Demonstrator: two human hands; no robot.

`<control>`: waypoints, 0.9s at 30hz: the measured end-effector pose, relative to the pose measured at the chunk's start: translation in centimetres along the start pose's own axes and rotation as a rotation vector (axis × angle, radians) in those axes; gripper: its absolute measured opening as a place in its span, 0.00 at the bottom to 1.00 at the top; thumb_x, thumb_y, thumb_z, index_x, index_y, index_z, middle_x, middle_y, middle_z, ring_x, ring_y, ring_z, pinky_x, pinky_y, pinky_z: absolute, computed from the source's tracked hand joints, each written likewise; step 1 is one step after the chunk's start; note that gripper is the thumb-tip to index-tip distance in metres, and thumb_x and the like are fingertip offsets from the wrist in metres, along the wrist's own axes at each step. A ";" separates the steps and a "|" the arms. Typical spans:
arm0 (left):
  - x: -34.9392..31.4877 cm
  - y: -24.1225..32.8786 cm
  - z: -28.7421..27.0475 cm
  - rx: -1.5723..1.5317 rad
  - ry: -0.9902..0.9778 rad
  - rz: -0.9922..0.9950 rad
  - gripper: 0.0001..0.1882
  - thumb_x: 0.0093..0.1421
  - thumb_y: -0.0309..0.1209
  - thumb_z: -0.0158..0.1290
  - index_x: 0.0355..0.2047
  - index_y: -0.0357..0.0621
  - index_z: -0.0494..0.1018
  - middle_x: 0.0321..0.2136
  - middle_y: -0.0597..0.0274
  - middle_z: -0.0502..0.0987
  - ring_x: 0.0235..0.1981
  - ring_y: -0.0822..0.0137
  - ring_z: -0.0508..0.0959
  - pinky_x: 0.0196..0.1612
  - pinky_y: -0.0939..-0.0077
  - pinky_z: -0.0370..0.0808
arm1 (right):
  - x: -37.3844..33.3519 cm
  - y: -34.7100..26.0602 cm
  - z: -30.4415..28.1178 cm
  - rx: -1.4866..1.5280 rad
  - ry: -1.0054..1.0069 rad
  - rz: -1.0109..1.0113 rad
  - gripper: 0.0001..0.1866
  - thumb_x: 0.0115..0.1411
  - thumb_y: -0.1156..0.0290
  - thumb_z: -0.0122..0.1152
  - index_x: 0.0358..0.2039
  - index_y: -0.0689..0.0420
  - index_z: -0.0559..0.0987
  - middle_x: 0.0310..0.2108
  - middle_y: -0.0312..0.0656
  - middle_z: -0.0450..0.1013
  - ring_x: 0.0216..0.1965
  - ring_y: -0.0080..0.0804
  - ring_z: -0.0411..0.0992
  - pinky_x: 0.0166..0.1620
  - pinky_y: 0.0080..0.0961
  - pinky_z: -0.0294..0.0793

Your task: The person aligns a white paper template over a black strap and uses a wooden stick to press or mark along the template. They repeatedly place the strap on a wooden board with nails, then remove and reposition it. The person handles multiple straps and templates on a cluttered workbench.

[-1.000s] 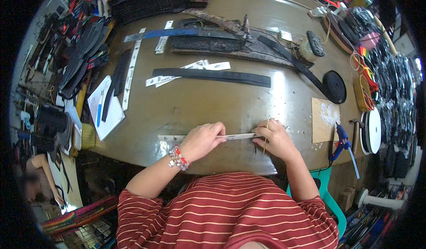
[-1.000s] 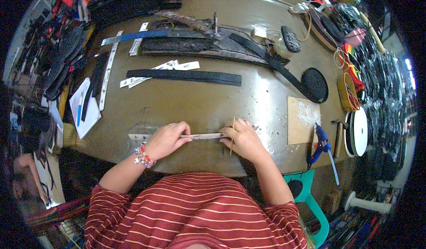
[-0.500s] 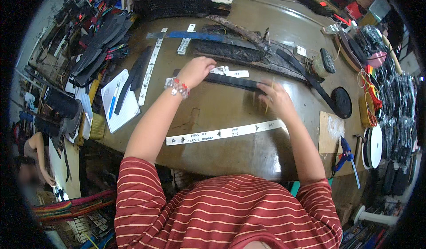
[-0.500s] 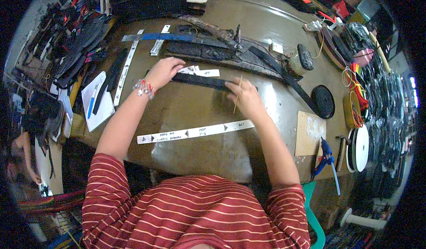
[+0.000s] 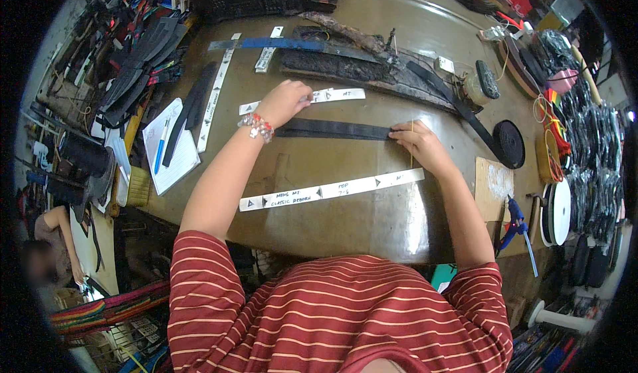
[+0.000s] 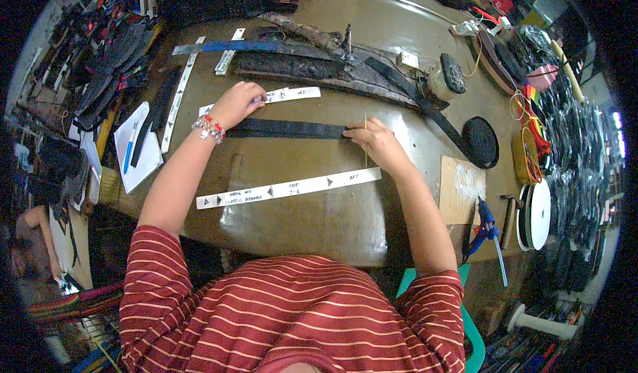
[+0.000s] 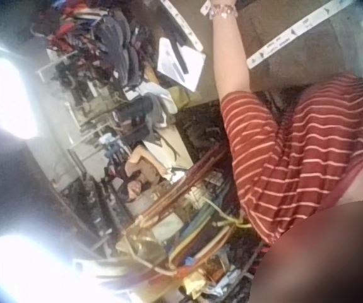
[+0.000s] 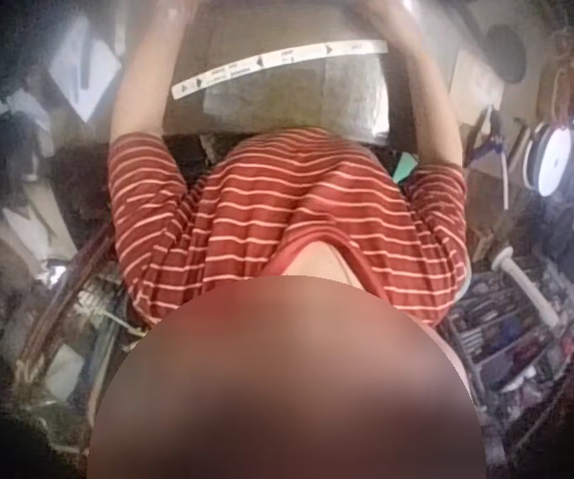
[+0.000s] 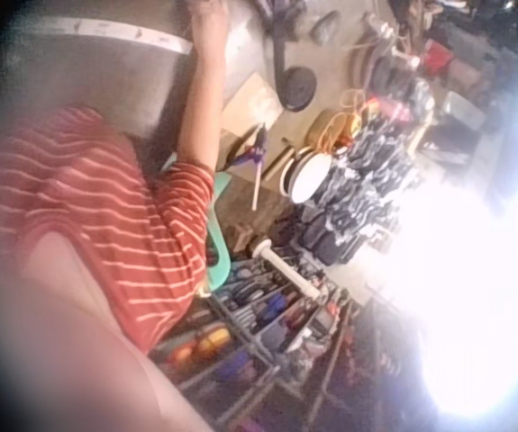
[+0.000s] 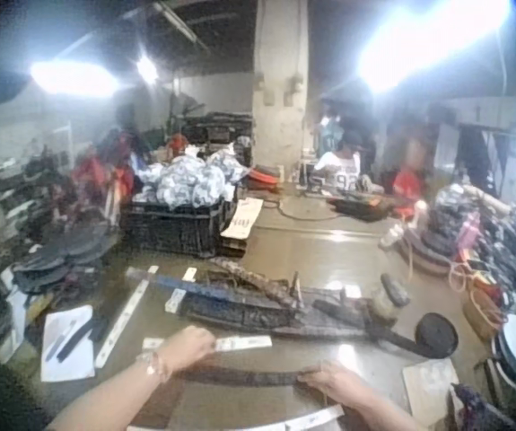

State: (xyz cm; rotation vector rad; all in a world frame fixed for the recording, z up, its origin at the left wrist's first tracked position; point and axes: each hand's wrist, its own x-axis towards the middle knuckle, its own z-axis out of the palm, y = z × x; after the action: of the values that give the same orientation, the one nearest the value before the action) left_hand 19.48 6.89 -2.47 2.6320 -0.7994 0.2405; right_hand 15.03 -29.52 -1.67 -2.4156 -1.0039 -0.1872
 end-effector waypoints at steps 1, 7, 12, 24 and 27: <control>0.5 -0.3 0.3 -0.013 0.017 0.032 0.08 0.53 0.31 0.56 0.32 0.43 0.74 0.35 0.57 0.75 0.40 0.55 0.73 0.45 0.64 0.70 | 0.3 -0.4 0.0 -0.003 -0.011 -0.007 0.11 0.50 0.76 0.60 0.37 0.54 0.80 0.42 0.38 0.74 0.43 0.39 0.70 0.46 0.33 0.72; 0.7 3.0 -0.8 -0.055 0.027 0.057 0.10 0.52 0.31 0.56 0.35 0.44 0.73 0.35 0.55 0.75 0.40 0.54 0.73 0.47 0.64 0.70 | -1.7 -5.9 -1.1 0.091 -0.077 0.002 0.18 0.48 0.67 0.66 0.41 0.53 0.79 0.43 0.43 0.73 0.45 0.43 0.69 0.50 0.37 0.66; -7.9 12.1 -1.9 -0.136 -0.215 -0.069 0.17 0.55 0.42 0.55 0.37 0.42 0.73 0.40 0.54 0.73 0.45 0.55 0.71 0.51 0.62 0.67 | -5.3 -8.5 0.2 -0.013 -0.135 0.020 0.18 0.45 0.69 0.67 0.40 0.53 0.80 0.38 0.39 0.73 0.41 0.42 0.70 0.46 0.34 0.69; -12.0 8.0 -3.2 -0.084 -0.036 -0.005 0.20 0.51 0.35 0.59 0.45 0.48 0.73 0.40 0.58 0.73 0.41 0.59 0.73 0.46 0.66 0.71 | 3.4 -5.6 -3.7 0.096 0.075 -0.131 0.14 0.43 0.76 0.68 0.34 0.52 0.82 0.36 0.38 0.73 0.38 0.36 0.71 0.41 0.31 0.71; -11.2 6.5 -3.8 -0.103 0.013 -0.104 0.18 0.51 0.34 0.59 0.43 0.46 0.74 0.38 0.59 0.73 0.40 0.60 0.73 0.45 0.69 0.72 | 4.6 -5.2 -4.4 0.123 0.081 -0.103 0.14 0.43 0.78 0.67 0.33 0.52 0.82 0.36 0.38 0.73 0.38 0.36 0.70 0.41 0.30 0.71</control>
State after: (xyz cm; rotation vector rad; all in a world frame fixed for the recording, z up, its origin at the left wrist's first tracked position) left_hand 6.38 9.07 -0.07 2.5632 -0.6510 0.1824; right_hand 15.00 -25.84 5.67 -2.2297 -1.0715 -0.2499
